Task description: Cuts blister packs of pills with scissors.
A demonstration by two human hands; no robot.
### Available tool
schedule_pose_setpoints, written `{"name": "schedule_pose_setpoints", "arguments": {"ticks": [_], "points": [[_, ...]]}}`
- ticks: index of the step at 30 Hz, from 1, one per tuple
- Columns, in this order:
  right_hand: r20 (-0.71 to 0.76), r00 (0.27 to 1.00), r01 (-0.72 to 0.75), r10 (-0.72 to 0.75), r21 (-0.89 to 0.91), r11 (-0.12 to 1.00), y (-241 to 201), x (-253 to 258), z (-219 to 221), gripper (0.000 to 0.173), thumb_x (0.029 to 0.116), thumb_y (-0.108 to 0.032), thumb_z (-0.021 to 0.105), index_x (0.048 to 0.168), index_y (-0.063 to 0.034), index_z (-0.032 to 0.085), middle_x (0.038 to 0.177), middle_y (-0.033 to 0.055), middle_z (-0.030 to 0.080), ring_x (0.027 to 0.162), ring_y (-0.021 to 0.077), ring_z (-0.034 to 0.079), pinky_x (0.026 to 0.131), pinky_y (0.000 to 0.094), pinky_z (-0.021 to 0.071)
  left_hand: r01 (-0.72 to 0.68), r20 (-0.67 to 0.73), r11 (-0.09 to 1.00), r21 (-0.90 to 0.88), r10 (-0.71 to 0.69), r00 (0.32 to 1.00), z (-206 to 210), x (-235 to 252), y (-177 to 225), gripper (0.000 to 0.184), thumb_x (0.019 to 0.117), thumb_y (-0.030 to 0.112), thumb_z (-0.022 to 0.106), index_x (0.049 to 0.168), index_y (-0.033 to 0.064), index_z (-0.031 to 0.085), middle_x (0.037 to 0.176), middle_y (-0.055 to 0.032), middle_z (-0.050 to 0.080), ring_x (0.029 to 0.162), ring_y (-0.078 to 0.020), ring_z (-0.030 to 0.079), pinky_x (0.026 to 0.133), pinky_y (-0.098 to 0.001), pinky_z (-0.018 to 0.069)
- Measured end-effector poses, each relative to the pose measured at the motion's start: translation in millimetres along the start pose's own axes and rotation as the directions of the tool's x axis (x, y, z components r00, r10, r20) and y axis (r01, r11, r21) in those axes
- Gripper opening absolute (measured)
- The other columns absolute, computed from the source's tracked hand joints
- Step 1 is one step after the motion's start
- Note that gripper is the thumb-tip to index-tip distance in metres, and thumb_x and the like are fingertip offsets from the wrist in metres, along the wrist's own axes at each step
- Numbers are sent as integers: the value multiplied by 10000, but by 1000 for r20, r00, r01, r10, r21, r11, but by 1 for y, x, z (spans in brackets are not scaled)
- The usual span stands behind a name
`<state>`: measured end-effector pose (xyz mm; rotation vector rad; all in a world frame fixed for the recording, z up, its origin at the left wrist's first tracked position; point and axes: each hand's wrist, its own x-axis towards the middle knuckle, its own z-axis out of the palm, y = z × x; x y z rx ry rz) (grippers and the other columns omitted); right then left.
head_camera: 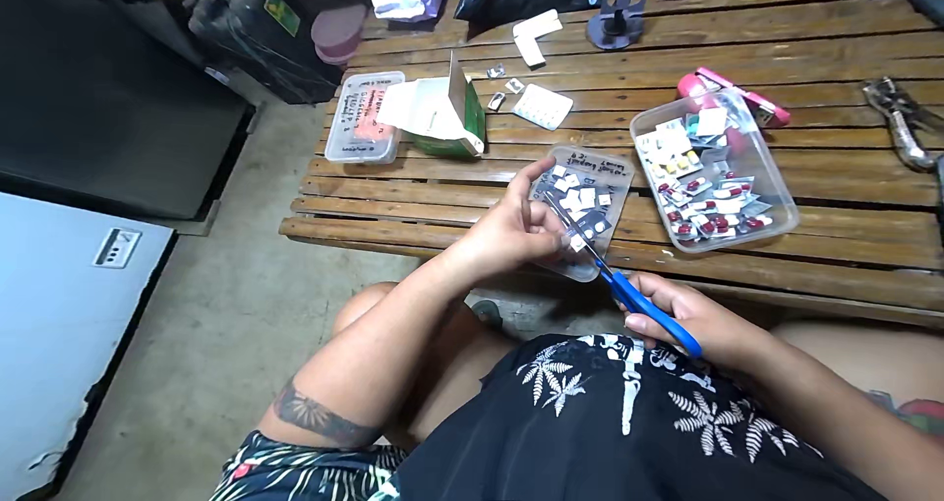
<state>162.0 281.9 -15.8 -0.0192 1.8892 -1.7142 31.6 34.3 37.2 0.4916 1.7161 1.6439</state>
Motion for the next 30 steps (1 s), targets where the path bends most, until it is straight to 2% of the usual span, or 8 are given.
{"name": "schedule_pose_setpoints", "arguments": {"ticks": [11, 18, 24, 27, 30], "points": [[-34, 999, -17, 16, -39, 999, 2, 1, 1, 374, 907, -472, 691, 1048, -151, 559, 718, -101, 566, 577, -16, 547, 531, 145, 457, 82, -18, 996, 28, -82, 996, -1, 2, 1, 952, 868, -86, 665, 1609, 139, 111, 798, -55, 682, 677, -133, 696, 667, -284, 615], [-67, 998, 2, -5, -47, 999, 4, 3, 3, 382, 919, -477, 680, 1061, -143, 562, 722, -98, 561, 575, -18, 540, 528, 142, 453, 68, -41, 995, 75, -65, 997, 0, 3, -1, 898, 850, -52, 662, 1591, 101, 179, 800, -27, 667, 669, -104, 670, 660, -273, 603], [-121, 993, 2, 2, 34, 999, 1, 3, 6, 375, 908, -451, 689, 1080, -145, 557, 748, -99, 594, 596, -13, 568, 539, 144, 473, 37, -14, 992, 125, -35, 999, 0, 8, -5, 911, 840, -42, 684, 1594, 112, 196, 795, -26, 659, 650, -103, 654, 627, -279, 593], [-157, 987, 33, -20, 77, 997, 2, 3, 8, 356, 921, -422, 684, 1088, -138, 547, 784, -96, 600, 627, -12, 582, 568, 145, 496, -33, -38, 959, 283, 46, 998, 0, 10, -8, 859, 836, -32, 693, 1570, 68, 257, 797, -20, 654, 647, -74, 625, 632, -246, 561], [-203, 979, 54, -25, 135, 989, 0, 2, 11, 358, 928, -403, 672, 1108, -122, 541, 804, -90, 609, 645, -5, 599, 589, 148, 519, -98, -73, 838, 537, 161, 984, 0, 12, -9, 722, 870, 6, 682, 1526, 47, 383, 825, -39, 677, 667, -84, 628, 658, -263, 549]]}}
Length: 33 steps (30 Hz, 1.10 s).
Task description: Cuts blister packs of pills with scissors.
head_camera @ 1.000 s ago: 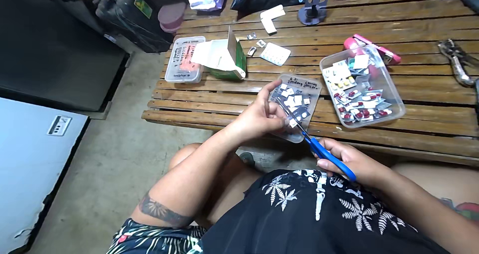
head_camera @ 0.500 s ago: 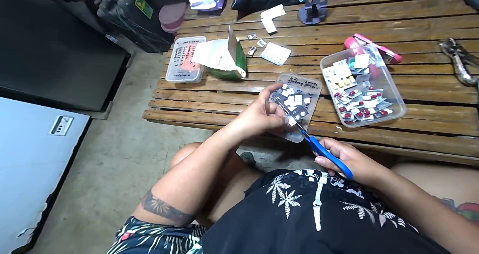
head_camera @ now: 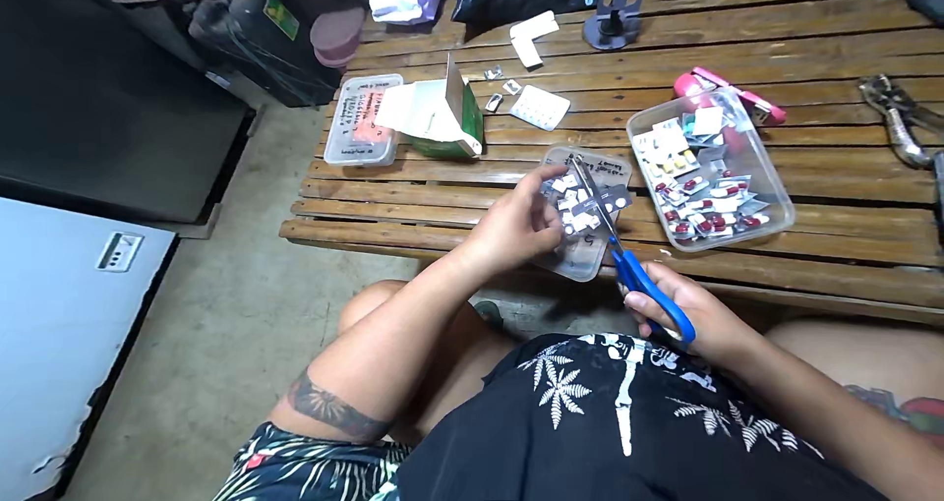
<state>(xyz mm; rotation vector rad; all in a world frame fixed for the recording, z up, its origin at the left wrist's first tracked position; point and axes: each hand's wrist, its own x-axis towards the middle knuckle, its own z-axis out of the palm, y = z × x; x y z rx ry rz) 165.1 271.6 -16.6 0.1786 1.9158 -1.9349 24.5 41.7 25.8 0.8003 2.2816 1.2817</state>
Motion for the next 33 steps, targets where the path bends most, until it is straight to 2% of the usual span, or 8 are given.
{"name": "schedule_pose_setpoints", "arguments": {"ticks": [4, 9, 12, 15, 18, 20, 26, 33], "points": [[10, 1000, 3, -3, 21, 1000, 0, 0, -1, 321, 933, -376, 669, 1096, -133, 537, 796, -91, 613, 641, -3, 597, 590, 149, 515, -6, -80, 996, 86, 13, 997, 1, 2, 0, 556, 967, 41, 651, 1488, 57, 459, 943, -85, 715, 768, -128, 691, 737, -305, 589], [16, 1000, -3, 3, 30, 1000, -1, -1, -2, 336, 931, -393, 678, 1102, -136, 543, 796, -86, 615, 644, 1, 602, 585, 147, 514, -8, -93, 996, 85, 15, 996, -3, 2, -1, 427, 1025, 99, 599, 1444, 61, 522, 1049, -86, 736, 765, -117, 710, 699, -295, 604], [25, 1000, -10, 10, 3, 1000, -1, -1, -3, 322, 930, -382, 682, 1095, -142, 544, 789, -95, 614, 639, -4, 599, 585, 148, 513, -55, -112, 997, 46, 60, 992, -4, -2, -1, 246, 1061, 155, 523, 1225, 27, 655, 969, -45, 720, 730, -56, 666, 675, -239, 573], [32, 999, -16, 18, -73, 997, 0, -1, -3, 339, 919, -399, 692, 1089, -142, 550, 784, -98, 614, 632, -9, 593, 574, 149, 502, -40, -90, 996, -84, 33, 995, -2, -3, 2, 245, 1063, 197, 510, 1032, 45, 700, 799, 33, 661, 636, 5, 568, 597, -183, 483], [32, 999, 4, 0, -126, 992, 2, -1, -3, 356, 912, -429, 700, 1069, -143, 558, 751, -106, 592, 602, -25, 574, 547, 137, 484, 4, -25, 983, -181, -9, 1000, -2, -4, 3, 134, 1003, 147, 633, 1025, 32, 698, 843, 6, 695, 717, -21, 644, 678, -214, 555], [33, 999, 18, -14, -131, 991, 2, -1, -3, 363, 906, -440, 705, 1063, -147, 561, 742, -106, 592, 598, -21, 574, 546, 142, 485, 39, 0, 969, -243, -40, 999, -1, -5, 4, 97, 973, 100, 668, 1024, 20, 690, 832, -1, 692, 721, -34, 647, 680, -221, 557], [42, 998, 62, -56, -162, 985, 5, -2, -1, 374, 907, -453, 700, 1067, -147, 557, 749, -112, 584, 618, -25, 579, 568, 144, 496, 170, 70, 913, -372, -154, 985, -2, -8, 12, 25, 967, 60, 655, 979, 38, 658, 793, 12, 680, 705, -43, 650, 662, -219, 556], [73, 995, 75, -65, -134, 988, 5, -2, 0, 416, 903, -470, 699, 1098, -134, 548, 777, -108, 597, 648, -20, 595, 593, 152, 511, 173, 71, 867, -468, -158, 985, 0, -10, 12, 59, 978, 59, 600, 943, 62, 647, 773, 21, 678, 668, -33, 624, 619, -197, 519]]}}
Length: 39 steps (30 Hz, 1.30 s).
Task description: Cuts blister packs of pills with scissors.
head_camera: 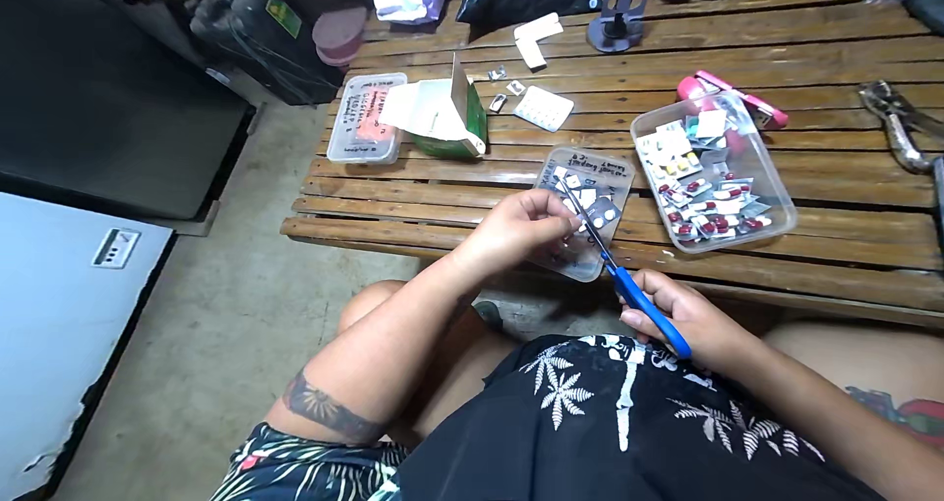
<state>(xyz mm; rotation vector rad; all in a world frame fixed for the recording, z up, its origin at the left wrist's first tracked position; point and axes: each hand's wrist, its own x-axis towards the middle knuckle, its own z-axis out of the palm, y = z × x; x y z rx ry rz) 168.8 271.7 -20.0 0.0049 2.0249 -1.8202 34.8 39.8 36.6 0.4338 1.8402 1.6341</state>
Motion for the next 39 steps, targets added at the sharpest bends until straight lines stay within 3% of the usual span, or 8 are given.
{"name": "schedule_pose_setpoints", "arguments": {"ticks": [7, 11, 17, 25, 28, 39], "points": [[3, 1000, -10, 9, 19, 1000, 0, 1, 2, 418, 913, -466, 687, 1114, -132, 538, 811, -102, 605, 665, -16, 599, 599, 155, 514, 46, -54, 992, -121, -52, 997, 3, 0, 1, 84, 1009, 74, 547, 962, 65, 616, 783, -5, 666, 652, -61, 622, 600, -213, 528], [-33, 999, 10, -9, 49, 999, -1, 1, 4, 383, 934, -424, 671, 1132, -125, 536, 846, -92, 619, 696, -9, 614, 618, 158, 526, 70, -1, 984, -163, -71, 997, 7, -1, 0, 101, 1019, 75, 538, 953, 74, 615, 766, 4, 666, 643, -57, 629, 597, -208, 537], [-28, 999, 44, -42, 69, 997, 1, 1, 5, 386, 944, -411, 665, 1141, -108, 530, 851, -98, 621, 709, -16, 613, 638, 157, 527, 76, 76, 988, -135, -66, 995, 11, -1, -2, 94, 1013, 79, 543, 956, 92, 617, 871, 3, 727, 706, -50, 662, 623, -207, 545], [25, 998, 51, -53, 68, 996, 1, 1, 3, 396, 930, -414, 679, 1140, -114, 526, 856, -105, 621, 720, -24, 616, 647, 155, 532, 51, 90, 988, -146, -38, 995, 10, -1, -2, 110, 1001, 57, 540, 925, 99, 608, 827, 14, 707, 690, -43, 651, 615, -200, 537], [32, 998, 56, -58, 75, 996, 3, 1, 3, 399, 931, -414, 680, 1138, -108, 529, 857, -101, 621, 718, -23, 616, 647, 155, 532, 18, 85, 990, -138, -7, 996, 12, -4, -5, 148, 988, 34, 518, 886, 89, 611, 791, -1, 700, 634, -31, 630, 565, -171, 517], [8, 997, 73, -73, 36, 997, 7, 2, 6, 397, 932, -446, 676, 1106, -119, 532, 821, -98, 602, 683, -24, 597, 619, 148, 513, 63, 103, 990, -129, -50, 993, 12, -5, -4, 148, 973, 16, 520, 877, 59, 624, 761, -22, 695, 608, -38, 617, 539, -170, 498]]}}
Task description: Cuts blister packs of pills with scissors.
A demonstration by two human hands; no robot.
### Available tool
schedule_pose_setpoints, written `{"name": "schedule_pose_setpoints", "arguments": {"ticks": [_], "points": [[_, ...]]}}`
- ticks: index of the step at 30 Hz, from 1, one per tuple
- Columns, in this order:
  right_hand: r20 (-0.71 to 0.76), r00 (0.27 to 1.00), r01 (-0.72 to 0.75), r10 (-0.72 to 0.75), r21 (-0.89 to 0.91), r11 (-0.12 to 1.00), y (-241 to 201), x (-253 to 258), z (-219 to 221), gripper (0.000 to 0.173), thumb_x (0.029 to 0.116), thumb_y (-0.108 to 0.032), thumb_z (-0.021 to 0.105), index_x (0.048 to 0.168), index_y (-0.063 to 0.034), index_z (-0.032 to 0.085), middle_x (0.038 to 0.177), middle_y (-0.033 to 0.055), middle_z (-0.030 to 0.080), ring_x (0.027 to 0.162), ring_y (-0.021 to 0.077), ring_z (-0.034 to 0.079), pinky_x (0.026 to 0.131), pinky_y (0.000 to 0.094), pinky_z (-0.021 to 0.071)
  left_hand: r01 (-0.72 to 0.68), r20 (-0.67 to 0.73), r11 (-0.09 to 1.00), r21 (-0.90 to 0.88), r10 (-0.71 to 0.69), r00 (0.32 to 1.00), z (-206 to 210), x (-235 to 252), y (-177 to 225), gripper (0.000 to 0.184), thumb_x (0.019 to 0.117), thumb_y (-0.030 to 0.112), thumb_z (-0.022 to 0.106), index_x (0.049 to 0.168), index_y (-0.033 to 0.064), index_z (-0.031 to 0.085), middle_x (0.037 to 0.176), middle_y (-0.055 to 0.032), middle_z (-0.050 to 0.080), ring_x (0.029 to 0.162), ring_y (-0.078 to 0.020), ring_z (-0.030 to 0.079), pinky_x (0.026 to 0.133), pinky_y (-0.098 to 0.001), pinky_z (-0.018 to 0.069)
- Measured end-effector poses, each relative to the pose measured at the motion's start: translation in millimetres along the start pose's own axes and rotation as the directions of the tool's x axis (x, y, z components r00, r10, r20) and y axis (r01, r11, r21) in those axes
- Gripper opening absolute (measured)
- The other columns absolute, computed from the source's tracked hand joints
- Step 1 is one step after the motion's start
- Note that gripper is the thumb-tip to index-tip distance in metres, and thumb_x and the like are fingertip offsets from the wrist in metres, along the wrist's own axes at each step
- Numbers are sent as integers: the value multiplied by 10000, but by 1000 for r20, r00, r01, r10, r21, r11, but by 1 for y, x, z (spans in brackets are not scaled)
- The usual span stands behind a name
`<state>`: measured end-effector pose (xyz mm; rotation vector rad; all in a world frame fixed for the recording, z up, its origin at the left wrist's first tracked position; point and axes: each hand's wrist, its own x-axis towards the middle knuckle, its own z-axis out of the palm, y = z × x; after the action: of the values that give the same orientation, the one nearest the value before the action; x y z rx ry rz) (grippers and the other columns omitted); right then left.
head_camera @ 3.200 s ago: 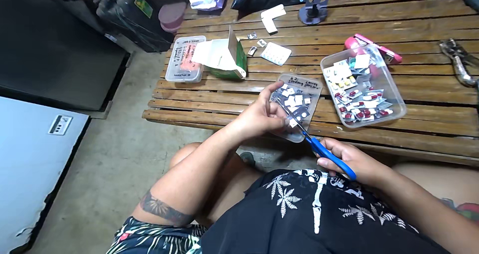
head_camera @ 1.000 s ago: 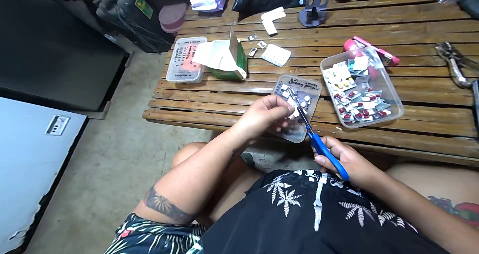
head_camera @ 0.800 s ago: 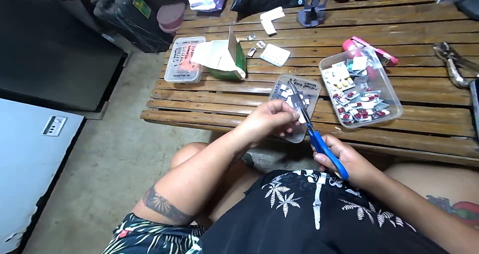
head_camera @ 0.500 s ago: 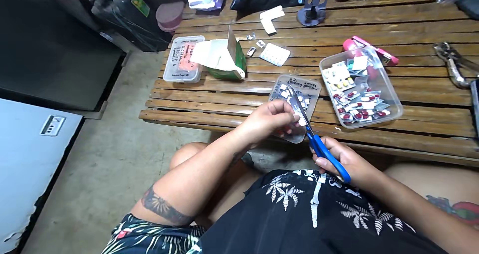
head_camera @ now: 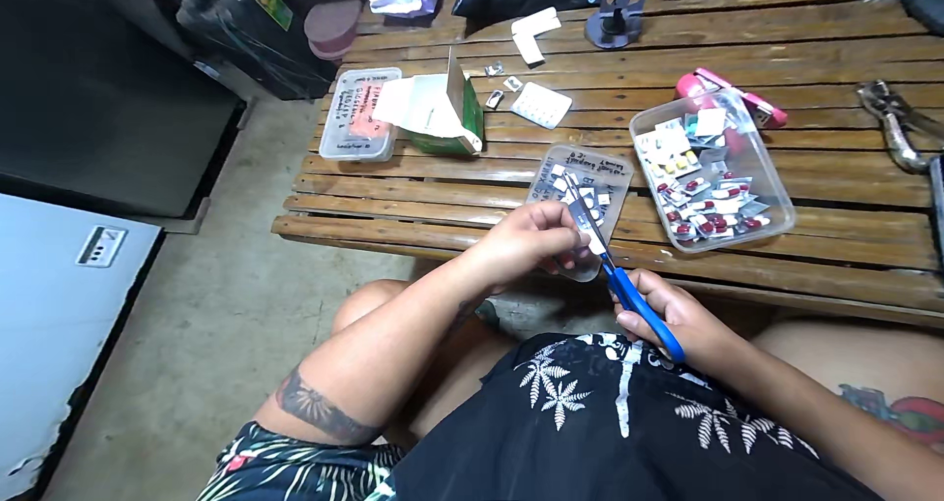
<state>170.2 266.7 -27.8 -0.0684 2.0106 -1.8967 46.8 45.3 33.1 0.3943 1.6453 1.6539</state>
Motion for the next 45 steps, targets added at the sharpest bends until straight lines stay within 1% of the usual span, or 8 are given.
{"name": "schedule_pose_setpoints", "arguments": {"ticks": [11, 15, 23, 29, 33, 38, 42, 45], "points": [[-17, 1000, -14, 13, -65, 998, -1, 0, 0, 370, 946, -451, 659, 1080, -124, 549, 759, -106, 565, 608, -43, 551, 547, 127, 470, 24, 3, 997, 67, -25, 1000, -1, 0, 0, 144, 992, 42, 507, 906, 55, 622, 763, -4, 684, 623, -37, 618, 565, -180, 514], [-38, 998, -54, 51, -86, 995, -2, 0, -1, 396, 932, -488, 661, 1075, -135, 553, 739, -113, 564, 593, -38, 550, 541, 135, 471, 48, 24, 992, 116, -51, 998, -5, 5, 1, 199, 1056, 135, 435, 997, 63, 610, 843, 0, 700, 688, -50, 638, 612, -202, 523], [-39, 997, -70, 67, -75, 995, -2, 0, -3, 363, 937, -465, 668, 1053, -138, 562, 733, -109, 569, 576, -35, 544, 522, 132, 460, 41, 19, 991, 128, -44, 999, -5, 7, -2, 235, 1072, 138, 402, 1004, 60, 613, 829, 2, 694, 685, -51, 634, 619, -207, 525], [-47, 991, -132, 128, -87, 987, -3, 1, -4, 344, 930, -449, 677, 1044, -146, 559, 715, -104, 562, 568, -26, 542, 519, 137, 456, 101, 6, 988, 113, -103, 995, -5, 9, -2, 276, 1087, 158, 357, 983, 65, 595, 817, 0, 691, 675, -56, 634, 612, -214, 526], [-49, 990, -139, 135, -77, 987, -3, 2, -5, 341, 932, -442, 681, 1039, -141, 561, 711, -101, 562, 564, -23, 542, 522, 139, 458, 107, -42, 992, 74, -104, 994, 0, 7, -3, 347, 1088, 196, 311, 931, 70, 594, 699, 15, 659, 547, -29, 590, 523, -183, 502], [-57, 987, -152, 148, -64, 986, -4, 3, -4, 330, 935, -426, 684, 1040, -136, 566, 709, -97, 559, 564, -20, 544, 520, 143, 461, 107, -24, 993, 47, -106, 994, -1, 6, -2, 357, 1099, 192, 295, 924, 62, 578, 684, 1, 651, 492, -26, 563, 474, -175, 488], [-34, 981, -189, 188, -4, 982, -10, 3, -2, 314, 944, -379, 679, 1070, -121, 551, 752, -86, 595, 604, -12, 581, 548, 144, 486, 109, -11, 994, 25, -109, 994, -2, 7, -2, 352, 1098, 187, 290, 925, 64, 571, 681, 0, 654, 485, -24, 563, 461, -168, 481], [-11, 986, -169, 169, 7, 986, -11, 3, -2, 341, 934, -400, 677, 1082, -127, 536, 784, -88, 599, 631, -14, 584, 574, 146, 493, 139, 53, 989, 50, -142, 988, -5, 8, 2, 342, 1106, 187, 297, 976, 62, 588, 750, -8, 688, 561, -45, 606, 521, -194, 507]]}}
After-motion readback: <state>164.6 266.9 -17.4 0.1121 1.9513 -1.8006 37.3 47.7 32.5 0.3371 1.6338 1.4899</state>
